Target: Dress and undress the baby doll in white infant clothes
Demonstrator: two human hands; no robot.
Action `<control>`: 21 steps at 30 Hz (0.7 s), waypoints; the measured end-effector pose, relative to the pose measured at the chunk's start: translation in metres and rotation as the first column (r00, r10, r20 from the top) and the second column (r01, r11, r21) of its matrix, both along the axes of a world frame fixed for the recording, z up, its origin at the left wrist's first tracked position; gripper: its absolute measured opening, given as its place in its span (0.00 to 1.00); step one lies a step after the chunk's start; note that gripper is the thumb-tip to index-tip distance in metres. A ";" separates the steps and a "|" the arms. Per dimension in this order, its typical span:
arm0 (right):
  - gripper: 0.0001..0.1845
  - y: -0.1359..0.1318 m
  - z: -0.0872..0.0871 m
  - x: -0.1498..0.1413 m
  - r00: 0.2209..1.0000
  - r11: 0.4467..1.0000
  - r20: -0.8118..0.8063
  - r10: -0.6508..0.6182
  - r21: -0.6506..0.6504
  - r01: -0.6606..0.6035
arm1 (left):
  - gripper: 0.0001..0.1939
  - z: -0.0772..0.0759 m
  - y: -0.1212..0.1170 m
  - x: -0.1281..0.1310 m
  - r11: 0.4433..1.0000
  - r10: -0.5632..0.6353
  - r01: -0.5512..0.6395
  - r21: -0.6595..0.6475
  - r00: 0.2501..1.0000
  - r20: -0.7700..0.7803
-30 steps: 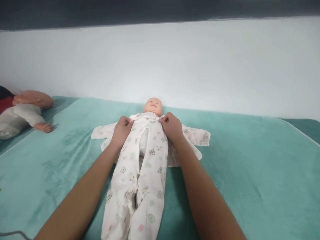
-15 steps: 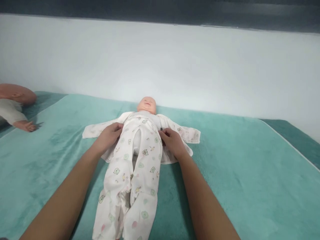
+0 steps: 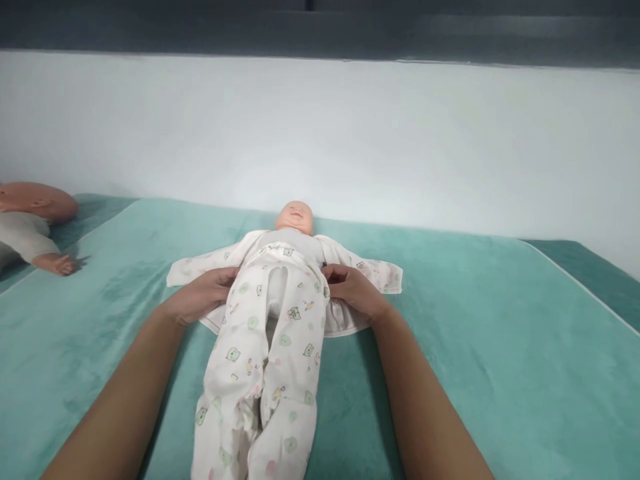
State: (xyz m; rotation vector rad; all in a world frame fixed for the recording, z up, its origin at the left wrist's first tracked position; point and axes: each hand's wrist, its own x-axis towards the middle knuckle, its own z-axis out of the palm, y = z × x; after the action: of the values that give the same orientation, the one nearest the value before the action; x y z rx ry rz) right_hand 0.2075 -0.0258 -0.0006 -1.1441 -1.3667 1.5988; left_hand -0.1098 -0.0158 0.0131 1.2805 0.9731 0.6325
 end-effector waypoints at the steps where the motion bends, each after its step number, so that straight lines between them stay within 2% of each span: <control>1: 0.16 0.000 -0.001 -0.001 0.999 1.000 -0.036 -0.001 -0.004 0.001 | 0.18 -0.001 0.000 0.000 1.000 -0.002 0.003 -0.018 1.000 0.017; 4: 0.14 -0.003 0.002 -0.002 0.996 0.998 -0.068 0.056 -0.013 -0.057 | 0.18 -0.002 -0.001 0.001 0.999 0.005 -0.003 -0.051 0.999 0.043; 8: 0.10 -0.007 0.012 -0.002 0.992 0.994 0.072 0.107 0.029 -0.110 | 0.16 0.000 -0.003 0.001 1.000 -0.008 0.008 -0.013 1.000 -0.008; 12: 0.09 -0.007 0.020 -0.004 0.971 0.987 0.184 0.153 0.011 -0.157 | 0.16 0.002 -0.005 0.003 0.997 -0.048 0.053 0.049 0.995 -0.084; 18: 0.12 -0.009 0.018 -0.002 0.984 0.984 0.056 0.168 -0.075 -0.164 | 0.19 0.005 -0.010 0.007 0.992 0.065 -0.053 0.113 0.992 -0.104; 21: 0.14 -0.009 0.012 -0.002 0.992 0.986 -0.005 0.126 -0.108 -0.126 | 0.18 0.006 -0.010 0.008 0.997 0.038 -0.030 0.076 0.994 -0.107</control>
State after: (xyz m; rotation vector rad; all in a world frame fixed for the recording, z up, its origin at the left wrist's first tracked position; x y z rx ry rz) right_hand 0.2060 -0.0343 0.0114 -1.1415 -1.3915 1.7815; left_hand -0.1023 -0.0263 0.0195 1.3779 1.0705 0.6362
